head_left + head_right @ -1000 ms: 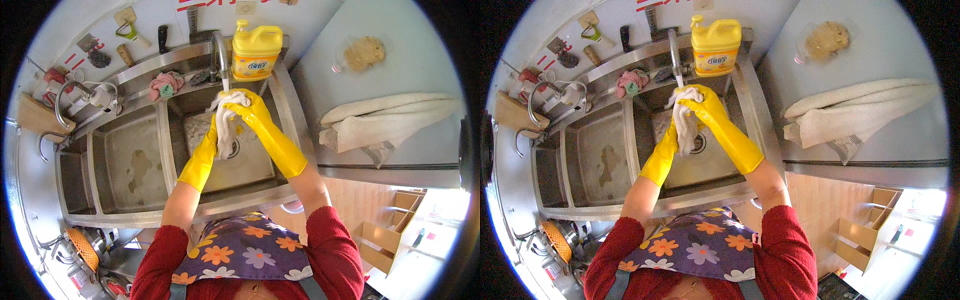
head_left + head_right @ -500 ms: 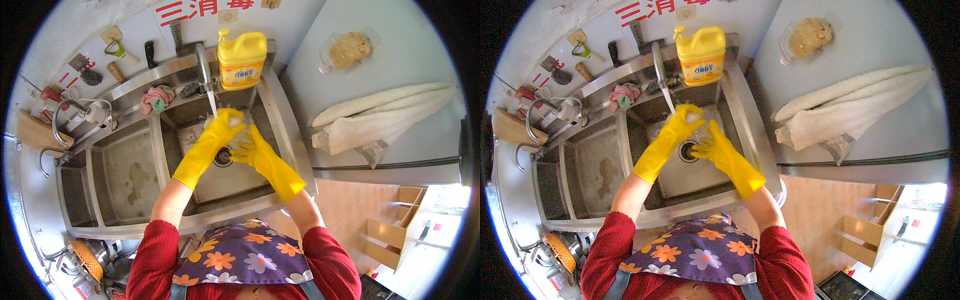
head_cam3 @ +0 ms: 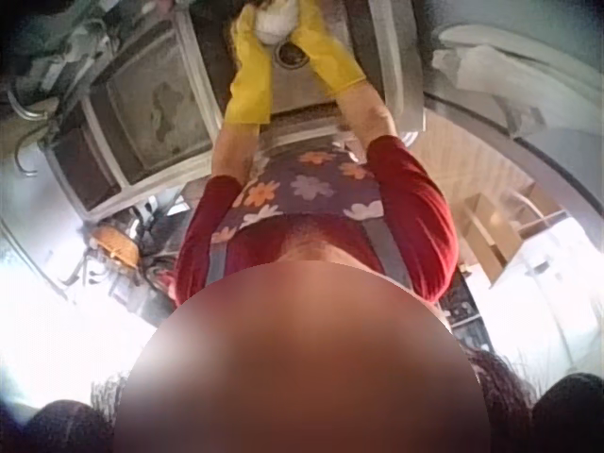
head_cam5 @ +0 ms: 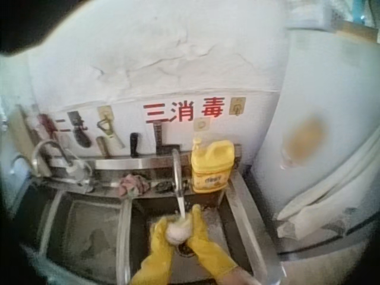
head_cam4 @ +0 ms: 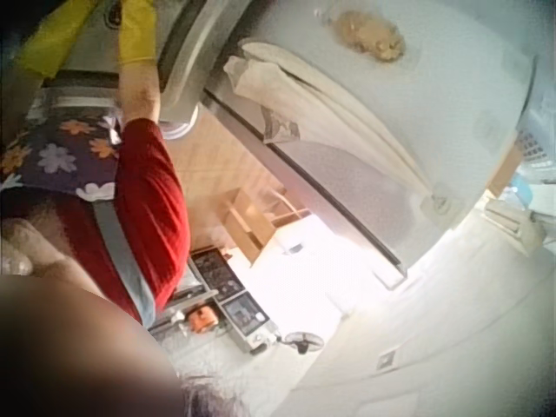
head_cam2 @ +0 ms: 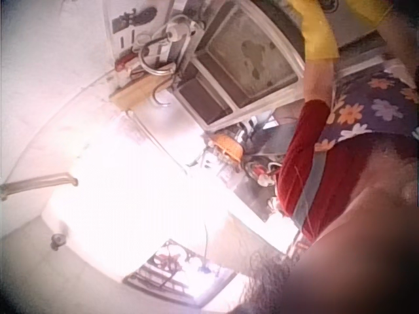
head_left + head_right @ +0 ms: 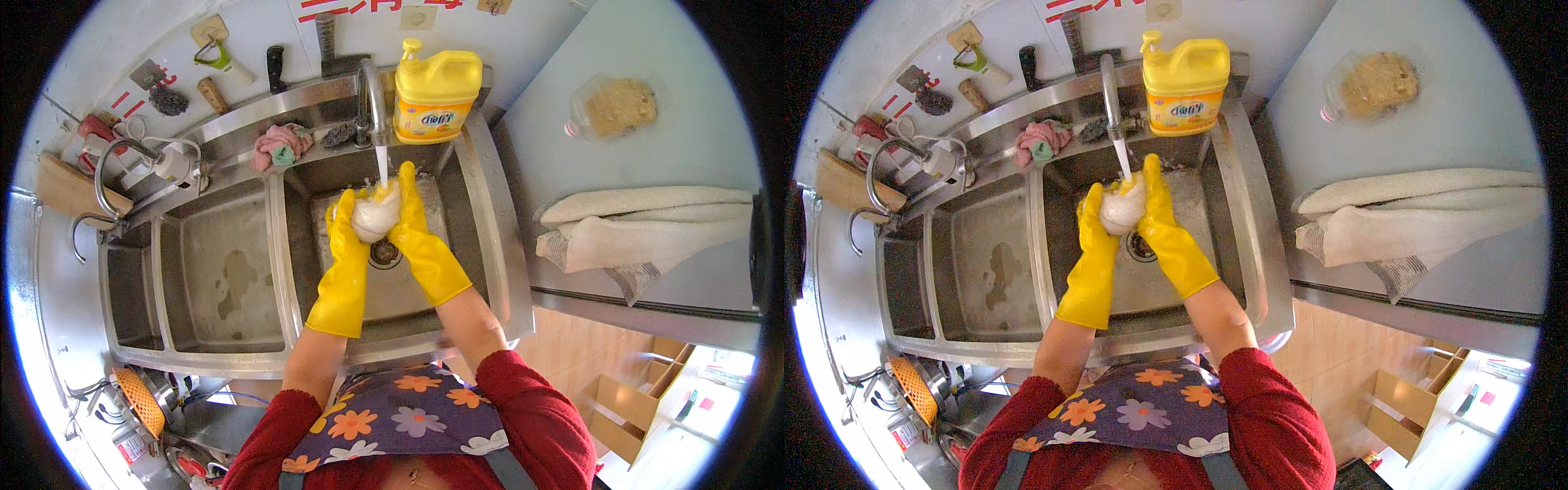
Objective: The person washes a plastic container and a cloth in a double-basin sink, then wrings the cloth and wipes a large wooden table and a small side table. The person also briefly handles a metal pot lid on a stainless steel counter.
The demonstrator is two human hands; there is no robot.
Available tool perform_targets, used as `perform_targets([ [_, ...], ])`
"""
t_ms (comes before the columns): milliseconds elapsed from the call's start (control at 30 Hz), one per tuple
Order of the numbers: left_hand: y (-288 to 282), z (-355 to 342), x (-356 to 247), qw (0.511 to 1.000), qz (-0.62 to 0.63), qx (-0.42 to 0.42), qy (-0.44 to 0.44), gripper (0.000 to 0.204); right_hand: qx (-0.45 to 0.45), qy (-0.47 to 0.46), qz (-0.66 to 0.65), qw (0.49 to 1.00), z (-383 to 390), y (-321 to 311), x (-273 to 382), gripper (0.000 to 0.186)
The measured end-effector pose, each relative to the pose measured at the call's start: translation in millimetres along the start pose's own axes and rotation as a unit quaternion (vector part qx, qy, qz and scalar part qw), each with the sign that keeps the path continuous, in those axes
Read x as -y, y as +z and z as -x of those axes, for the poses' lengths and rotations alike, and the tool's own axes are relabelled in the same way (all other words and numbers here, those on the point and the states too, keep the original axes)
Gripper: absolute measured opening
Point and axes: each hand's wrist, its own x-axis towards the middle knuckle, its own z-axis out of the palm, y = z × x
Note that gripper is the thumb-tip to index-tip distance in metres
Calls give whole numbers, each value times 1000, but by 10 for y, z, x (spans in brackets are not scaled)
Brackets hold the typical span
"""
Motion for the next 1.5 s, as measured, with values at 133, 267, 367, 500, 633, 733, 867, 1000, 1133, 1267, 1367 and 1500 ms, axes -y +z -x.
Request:
perform_targets([
  [133,48,-273,92,959,79,43,-269,41,94,-102,263,955,198,173,482,44],
  [267,399,-359,68,891,26,219,-397,35,225,-78,317,918,363,171,864,37],
  [367,718,-331,-173,907,-2,118,-405,34,186,-250,298,902,388,17,963,47],
  [500,1101,-244,-419,601,-752,268,-29,29,-34,125,219,967,370,-344,800,60],
  [633,1118,-17,-420,402,-754,421,304,17,167,168,-197,951,232,-599,348,64],
  [733,916,73,-313,513,-622,460,372,20,174,112,-188,960,-61,-583,-20,54],
  [867,574,22,-20,885,-401,163,174,17,306,-10,-179,935,-391,-338,-237,39],
  [1000,342,-269,44,977,-175,1,125,28,87,-156,43,983,-289,36,-77,32],
  [1133,359,-422,-32,981,113,-43,-152,38,144,-257,304,906,-40,371,316,22],
  [1267,440,-417,-101,958,99,14,-270,40,337,-410,483,697,-94,585,667,25],
  [1367,509,-361,-246,950,-28,84,-299,39,377,-477,560,563,-110,611,757,16],
  [1500,735,-302,-604,851,-185,293,-395,37,388,-479,622,482,255,575,690,10],
])
